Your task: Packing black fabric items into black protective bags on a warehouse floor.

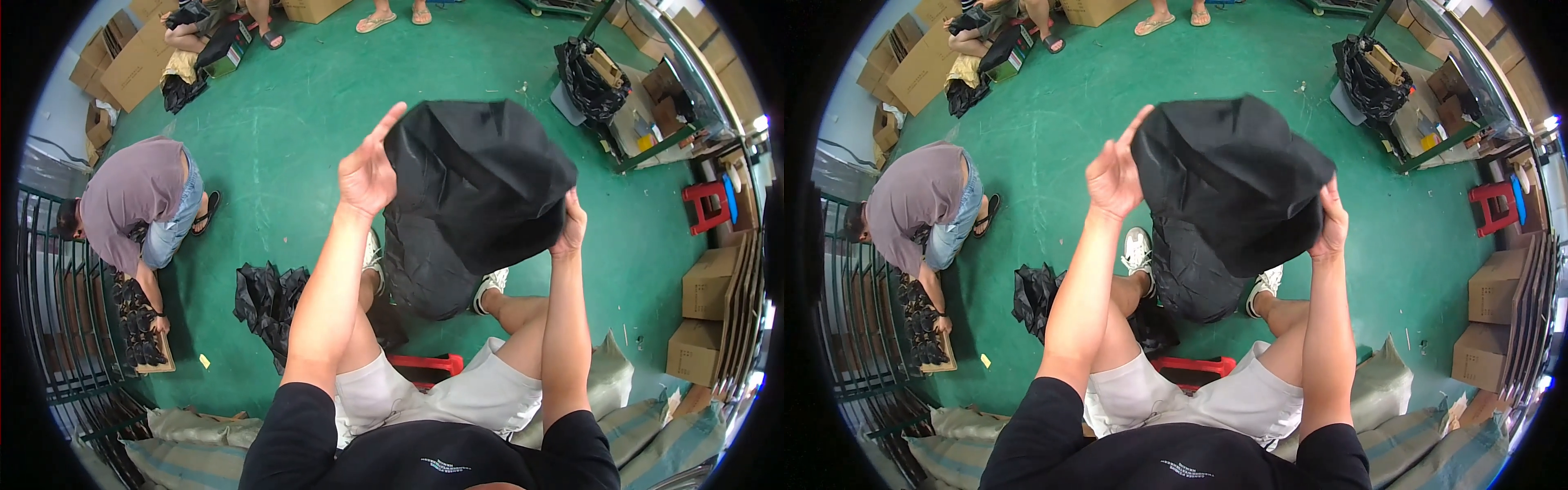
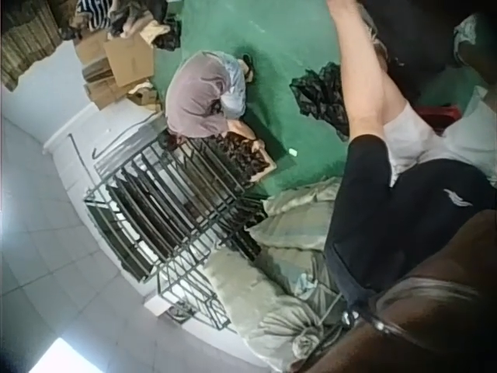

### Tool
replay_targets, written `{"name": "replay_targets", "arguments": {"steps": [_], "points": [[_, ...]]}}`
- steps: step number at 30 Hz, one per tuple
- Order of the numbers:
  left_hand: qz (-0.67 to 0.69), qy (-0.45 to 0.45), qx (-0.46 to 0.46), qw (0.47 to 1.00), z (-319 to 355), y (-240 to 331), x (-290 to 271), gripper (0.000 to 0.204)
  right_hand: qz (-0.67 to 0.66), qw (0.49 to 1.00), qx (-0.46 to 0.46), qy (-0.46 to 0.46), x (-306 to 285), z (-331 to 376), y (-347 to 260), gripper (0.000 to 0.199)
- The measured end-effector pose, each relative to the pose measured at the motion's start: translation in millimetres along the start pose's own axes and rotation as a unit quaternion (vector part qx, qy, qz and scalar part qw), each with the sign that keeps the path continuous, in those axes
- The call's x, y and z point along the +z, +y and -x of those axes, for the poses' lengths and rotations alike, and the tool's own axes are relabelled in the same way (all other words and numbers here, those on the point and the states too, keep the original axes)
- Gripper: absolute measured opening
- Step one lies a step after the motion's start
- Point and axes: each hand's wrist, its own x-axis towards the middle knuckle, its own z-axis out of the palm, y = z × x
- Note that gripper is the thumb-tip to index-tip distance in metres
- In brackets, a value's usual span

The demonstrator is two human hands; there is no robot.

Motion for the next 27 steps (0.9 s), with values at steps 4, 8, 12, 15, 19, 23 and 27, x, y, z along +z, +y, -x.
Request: {"name": "replay_targets", "arguments": {"steps": [4, 8, 12, 15, 19, 23, 27], "points": [[-0.088, 0.033, -0.171, 0.981, -0.3, -6.5, -23.8, 0.053, -0.046, 0.999, 0.017, -0.001, -9.0, -7.3, 0.7, 0.041], [-0.136, -0.033, -0.170, 0.976, 1.1, -22.2, -28.6, 0.056, -0.026, 0.998, 0.030, 0.053, -17.3, -13.1, -0.2, 0.037], [-0.070, -0.105, -0.088, 0.988, 10.2, -13.0, -15.1, 0.070, -0.030, 0.994, 0.030, 0.104, -6.5, -14.5, -0.1, 0.034], [-0.186, -0.028, -0.055, 0.981, 3.6, -22.4, -8.2, 0.063, -0.026, 0.989, 0.024, 0.142, -7.0, -15.6, 2.6, 0.035], [-0.161, 0.156, -0.198, 0.954, -5.8, -33.4, -21.6, 0.031, -0.083, 0.980, 0.155, 0.088, 4.5, -10.2, 2.1, 0.045], [0.042, 0.117, -0.105, 0.987, -3.7, -19.7, -26.6, 0.024, -0.086, 0.981, 0.161, -0.066, 36.9, -1.3, 4.2, 0.053], [-0.001, 0.091, -0.060, 0.994, -5.5, -24.5, -17.4, 0.028, 0.039, 0.992, 0.097, 0.066, -8.9, -9.7, 9.9, 0.048]]}}
